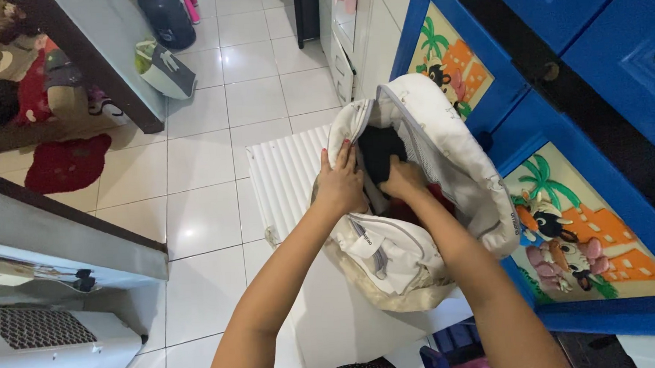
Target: Remove clothes from a white bag and place them into a drawer.
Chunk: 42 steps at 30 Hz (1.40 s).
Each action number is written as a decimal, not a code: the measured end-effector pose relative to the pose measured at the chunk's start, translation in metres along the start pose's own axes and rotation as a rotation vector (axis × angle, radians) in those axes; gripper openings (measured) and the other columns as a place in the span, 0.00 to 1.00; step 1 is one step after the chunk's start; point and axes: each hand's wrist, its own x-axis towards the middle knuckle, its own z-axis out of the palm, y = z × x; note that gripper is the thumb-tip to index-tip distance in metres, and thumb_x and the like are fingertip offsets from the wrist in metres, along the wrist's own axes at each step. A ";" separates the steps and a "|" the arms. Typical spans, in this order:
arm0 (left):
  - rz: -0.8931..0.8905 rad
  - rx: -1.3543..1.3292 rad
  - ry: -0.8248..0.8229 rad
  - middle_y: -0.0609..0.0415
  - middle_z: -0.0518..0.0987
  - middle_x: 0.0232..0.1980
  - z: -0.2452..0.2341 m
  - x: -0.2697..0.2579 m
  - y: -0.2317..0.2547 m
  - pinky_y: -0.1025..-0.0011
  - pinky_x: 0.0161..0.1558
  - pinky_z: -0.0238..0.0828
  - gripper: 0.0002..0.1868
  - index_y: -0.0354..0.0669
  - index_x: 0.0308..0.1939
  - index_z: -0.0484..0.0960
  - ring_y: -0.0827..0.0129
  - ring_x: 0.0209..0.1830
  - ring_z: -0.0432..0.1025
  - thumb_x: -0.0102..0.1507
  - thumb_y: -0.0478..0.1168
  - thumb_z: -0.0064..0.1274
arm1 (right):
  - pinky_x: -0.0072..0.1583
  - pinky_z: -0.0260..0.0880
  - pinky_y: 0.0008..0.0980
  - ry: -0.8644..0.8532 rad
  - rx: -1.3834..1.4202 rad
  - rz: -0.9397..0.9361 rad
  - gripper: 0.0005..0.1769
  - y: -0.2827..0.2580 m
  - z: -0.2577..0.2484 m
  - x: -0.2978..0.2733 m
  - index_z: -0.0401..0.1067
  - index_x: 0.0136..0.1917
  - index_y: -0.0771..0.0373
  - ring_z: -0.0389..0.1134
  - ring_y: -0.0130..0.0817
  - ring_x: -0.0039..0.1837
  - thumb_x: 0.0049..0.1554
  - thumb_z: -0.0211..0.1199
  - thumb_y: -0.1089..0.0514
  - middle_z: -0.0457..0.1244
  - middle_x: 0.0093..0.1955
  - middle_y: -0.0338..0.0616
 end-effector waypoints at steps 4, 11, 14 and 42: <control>-0.005 -0.021 0.007 0.40 0.50 0.82 0.000 -0.001 0.000 0.31 0.74 0.28 0.40 0.44 0.57 0.83 0.52 0.85 0.34 0.43 0.57 0.63 | 0.65 0.69 0.50 0.022 0.103 0.027 0.44 0.009 -0.007 0.008 0.65 0.72 0.64 0.69 0.61 0.62 0.45 0.70 0.47 0.68 0.59 0.66; 0.016 -0.008 0.090 0.39 0.51 0.81 0.012 0.006 0.001 0.29 0.72 0.28 0.40 0.48 0.59 0.81 0.50 0.84 0.35 0.43 0.57 0.63 | 0.68 0.65 0.48 0.121 0.263 0.093 0.46 0.015 -0.025 -0.001 0.65 0.73 0.55 0.66 0.60 0.67 0.43 0.71 0.47 0.64 0.67 0.60; 0.024 0.011 0.137 0.39 0.52 0.81 0.022 0.011 0.000 0.29 0.71 0.30 0.42 0.48 0.60 0.80 0.51 0.83 0.36 0.44 0.59 0.63 | 0.68 0.64 0.48 0.174 0.268 0.062 0.46 0.019 -0.027 0.003 0.65 0.73 0.56 0.65 0.61 0.67 0.44 0.72 0.45 0.64 0.67 0.61; 0.042 -0.490 0.582 0.46 0.71 0.72 0.035 0.008 0.003 0.31 0.70 0.43 0.39 0.38 0.71 0.68 0.50 0.78 0.57 0.61 0.55 0.55 | 0.64 0.67 0.35 0.414 0.889 -0.137 0.41 0.006 -0.101 -0.102 0.66 0.71 0.67 0.69 0.44 0.64 0.46 0.70 0.55 0.67 0.64 0.54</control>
